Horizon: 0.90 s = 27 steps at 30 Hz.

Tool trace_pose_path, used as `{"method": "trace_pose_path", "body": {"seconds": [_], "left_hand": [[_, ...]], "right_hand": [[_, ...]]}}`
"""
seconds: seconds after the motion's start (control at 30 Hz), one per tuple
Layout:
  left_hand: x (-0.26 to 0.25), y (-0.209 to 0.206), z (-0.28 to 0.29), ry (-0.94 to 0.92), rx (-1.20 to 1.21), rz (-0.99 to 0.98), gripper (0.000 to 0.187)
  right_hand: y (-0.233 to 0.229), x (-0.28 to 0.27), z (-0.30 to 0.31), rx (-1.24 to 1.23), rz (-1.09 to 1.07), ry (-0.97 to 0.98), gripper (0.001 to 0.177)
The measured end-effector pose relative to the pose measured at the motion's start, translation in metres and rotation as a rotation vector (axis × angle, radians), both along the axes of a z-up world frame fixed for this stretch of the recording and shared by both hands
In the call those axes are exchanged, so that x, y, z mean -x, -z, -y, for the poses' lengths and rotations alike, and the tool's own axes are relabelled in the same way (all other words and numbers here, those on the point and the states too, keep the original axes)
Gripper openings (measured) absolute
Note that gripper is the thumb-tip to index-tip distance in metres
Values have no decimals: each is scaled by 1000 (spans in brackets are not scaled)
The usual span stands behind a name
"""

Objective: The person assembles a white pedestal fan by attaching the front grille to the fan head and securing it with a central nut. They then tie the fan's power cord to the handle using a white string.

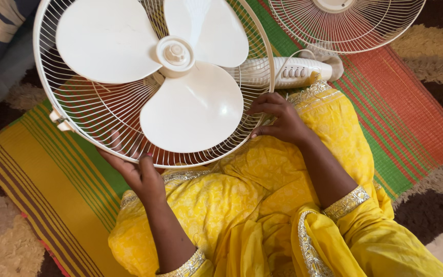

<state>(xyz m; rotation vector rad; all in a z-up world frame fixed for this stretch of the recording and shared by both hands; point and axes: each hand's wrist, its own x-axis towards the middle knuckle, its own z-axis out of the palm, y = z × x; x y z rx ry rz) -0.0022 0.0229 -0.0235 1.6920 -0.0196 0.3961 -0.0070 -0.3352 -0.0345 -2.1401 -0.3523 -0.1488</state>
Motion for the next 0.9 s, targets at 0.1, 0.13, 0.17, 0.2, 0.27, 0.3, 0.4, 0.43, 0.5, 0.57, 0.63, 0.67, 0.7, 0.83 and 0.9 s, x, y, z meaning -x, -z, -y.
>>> {"method": "trace_pose_path", "body": {"seconds": [0.1, 0.13, 0.17, 0.2, 0.27, 0.3, 0.4, 0.43, 0.5, 0.57, 0.63, 0.67, 0.7, 0.83, 0.9], "left_hand": [[0, -2, 1, 0, 9, 8, 98], [-1, -2, 1, -13, 7, -14, 98], [-1, -2, 1, -26, 7, -35, 98], [-1, -2, 1, -39, 7, -56, 98], [-1, -1, 0, -42, -3, -56, 98], [-2, -1, 0, -45, -7, -56, 98], [-2, 2, 1, -47, -25, -38, 99], [-2, 3, 0, -46, -46, -23, 98], [-2, 4, 0, -45, -87, 3, 96], [-2, 4, 0, -66, -39, -44, 99], [-2, 5, 2, -75, -28, -53, 100], [-2, 5, 2, -73, -41, -39, 100], [-2, 5, 2, -72, -55, -25, 100], [-1, 4, 2, -74, -49, -41, 100], [-1, 3, 3, -94, -20, -78, 100]], "right_hand": [[3, 0, 0, 59, 34, 50, 68], [2, 0, 0, 60, 40, 59, 70], [1, 0, 1, 62, 47, 70, 73], [1, 0, 3, 65, 54, 80, 75], [5, 0, 5, 72, 54, 145, 64], [7, -1, 7, 75, 56, 176, 59], [6, -17, 11, 139, 167, 328, 42], [7, -23, 13, 79, 118, 358, 42], [11, -37, 20, -39, 15, 414, 41], [16, -54, 28, 9, 88, 425, 37], [20, -68, 36, 28, 123, 436, 34], [20, -74, 39, 25, 122, 441, 33], [19, -80, 40, 20, 120, 445, 32], [26, -103, 42, -16, 129, 538, 31], [34, -114, 43, -49, 111, 570, 34]]}}
